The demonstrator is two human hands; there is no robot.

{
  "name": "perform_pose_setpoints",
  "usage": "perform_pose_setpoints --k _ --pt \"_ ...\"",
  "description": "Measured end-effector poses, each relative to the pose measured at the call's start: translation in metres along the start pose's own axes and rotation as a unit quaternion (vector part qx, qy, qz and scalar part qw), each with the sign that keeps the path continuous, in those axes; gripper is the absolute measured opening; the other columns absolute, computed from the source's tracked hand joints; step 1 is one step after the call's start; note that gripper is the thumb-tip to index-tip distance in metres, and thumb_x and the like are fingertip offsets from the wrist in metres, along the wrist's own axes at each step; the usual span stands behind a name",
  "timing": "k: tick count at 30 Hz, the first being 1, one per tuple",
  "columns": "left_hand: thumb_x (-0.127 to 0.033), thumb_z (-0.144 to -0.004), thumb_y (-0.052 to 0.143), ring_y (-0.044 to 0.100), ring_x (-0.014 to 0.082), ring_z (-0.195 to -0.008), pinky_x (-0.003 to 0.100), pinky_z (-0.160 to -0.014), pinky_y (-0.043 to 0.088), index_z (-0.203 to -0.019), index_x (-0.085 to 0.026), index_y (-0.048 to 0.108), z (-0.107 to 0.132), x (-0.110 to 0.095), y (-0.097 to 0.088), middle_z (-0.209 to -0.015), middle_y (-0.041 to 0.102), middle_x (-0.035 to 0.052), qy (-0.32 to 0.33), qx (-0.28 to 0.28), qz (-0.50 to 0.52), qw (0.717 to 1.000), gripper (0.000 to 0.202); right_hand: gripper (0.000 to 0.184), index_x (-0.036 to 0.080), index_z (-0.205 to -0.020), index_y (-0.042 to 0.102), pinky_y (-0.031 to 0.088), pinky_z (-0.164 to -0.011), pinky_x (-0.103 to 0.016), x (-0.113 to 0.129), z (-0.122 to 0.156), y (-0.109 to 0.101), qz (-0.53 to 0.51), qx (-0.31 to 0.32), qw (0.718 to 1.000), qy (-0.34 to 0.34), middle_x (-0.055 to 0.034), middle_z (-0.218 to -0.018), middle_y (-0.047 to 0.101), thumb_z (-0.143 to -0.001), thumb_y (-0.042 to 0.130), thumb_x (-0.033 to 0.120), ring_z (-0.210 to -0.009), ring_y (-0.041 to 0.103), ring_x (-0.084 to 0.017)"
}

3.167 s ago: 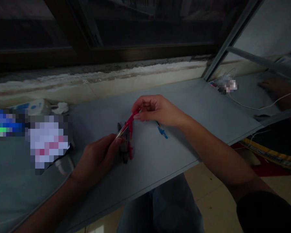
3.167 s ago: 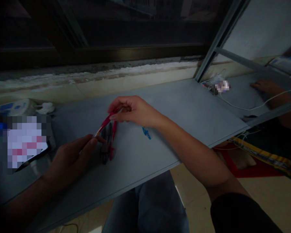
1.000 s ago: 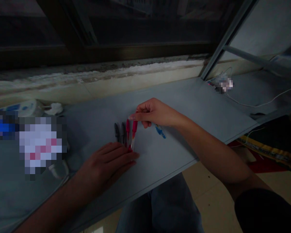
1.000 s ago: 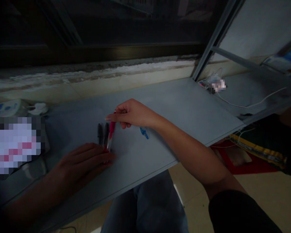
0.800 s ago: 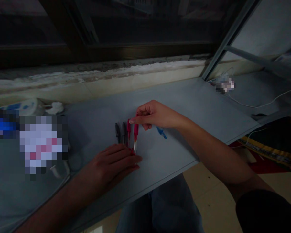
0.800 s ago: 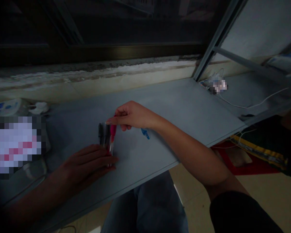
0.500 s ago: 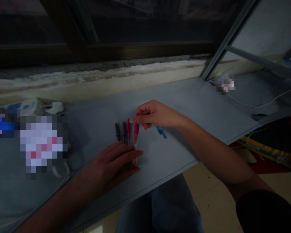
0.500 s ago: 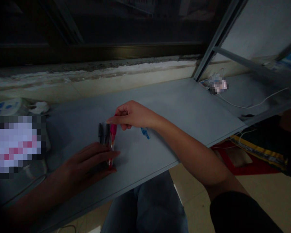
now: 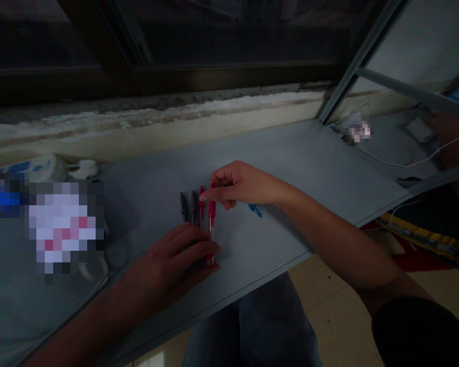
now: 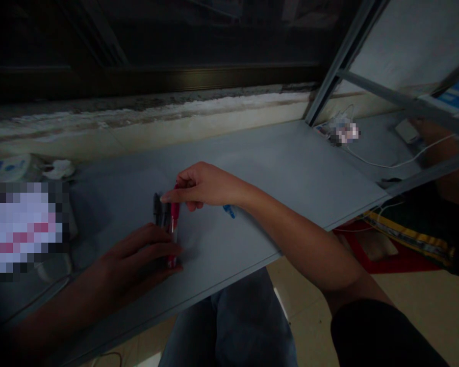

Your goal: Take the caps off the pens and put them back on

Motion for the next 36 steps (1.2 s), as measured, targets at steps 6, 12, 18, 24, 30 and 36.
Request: perform_pose_setpoints --k 6,12,18,24,30,36 --pt "-0.024 -0.102 0.065 0.067 0.0184 -0.096 0.029 -0.081 0.057 -0.119 -0.023 0.064 -0.0005 0.0011 0.0001 -0.108 0.067 0.0047 0.001 0.005 -0.003 1.0 0.017 0.035 0.013 -0.077 0.064 0.043 -0.055 -0.02 -0.0008 -0.0002 -0.0002 0.005 0.004 1.0 -0.006 0.0039 -0.058 0.063 -0.089 0.078 0.043 -0.053 0.055 -0.007" --pt "-0.024 -0.103 0.065 0.065 0.0192 -0.095 0.034 -0.086 0.052 -0.117 -0.024 0.064 -0.0008 0.0006 -0.002 -0.105 0.068 0.0034 0.016 -0.003 -0.027 1.0 0.014 0.034 0.013 -0.078 0.064 0.043 -0.056 -0.02 0.0015 0.0012 0.0003 0.005 0.004 1.0 -0.001 0.0038 -0.059 0.063 -0.089 0.078 0.042 -0.055 0.056 -0.007" --pt "-0.024 -0.103 0.065 0.063 0.018 -0.092 0.034 -0.084 0.048 -0.116 -0.025 0.064 -0.0023 -0.0001 -0.0022 -0.101 0.068 0.0014 0.018 -0.005 -0.034 0.999 0.012 0.034 0.013 -0.076 0.064 0.044 -0.055 -0.02 0.0026 0.0014 -0.0001 -0.004 0.009 1.0 -0.01 0.0038 -0.058 0.062 -0.089 0.078 0.041 -0.053 0.055 -0.007" --pt "-0.026 -0.103 0.066 0.064 0.0184 -0.092 0.033 -0.082 0.049 -0.118 -0.024 0.065 -0.0017 0.0002 -0.0021 -0.103 0.068 0.0023 0.02 -0.007 -0.028 0.999 0.016 0.033 0.012 -0.077 0.066 0.044 -0.054 -0.02 0.0032 0.0016 -0.0004 -0.006 0.007 1.0 -0.012 0.0041 -0.058 0.063 -0.089 0.079 0.041 -0.053 0.055 -0.007" --pt "-0.028 -0.103 0.065 0.064 0.0185 -0.092 0.034 -0.083 0.05 -0.117 -0.024 0.065 -0.0029 0.0011 -0.0018 -0.102 0.067 0.0021 0.028 -0.02 -0.034 0.999 0.014 0.034 0.012 -0.077 0.068 0.045 -0.055 -0.019 0.0009 0.0004 -0.0014 0.0 0.01 1.0 -0.015 0.0036 -0.058 0.063 -0.09 0.078 0.042 -0.053 0.056 -0.007" --pt "-0.026 -0.102 0.067 0.064 0.0171 -0.091 0.032 -0.082 0.05 -0.115 -0.025 0.066 -0.0043 0.0013 -0.0012 -0.103 0.067 0.0013 0.016 -0.034 -0.033 0.999 0.013 0.043 0.011 -0.08 0.073 0.047 -0.055 -0.019 0.0004 0.0015 -0.0016 0.014 0.008 1.0 0.003 0.0021 -0.056 0.064 -0.093 0.071 0.052 -0.051 0.057 -0.007"
Point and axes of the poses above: each hand's wrist, its own z-axis away from the middle knuckle, its own y-axis out of the palm, x = y × z, the point moved 2 cm from there along -z, towards the middle knuckle
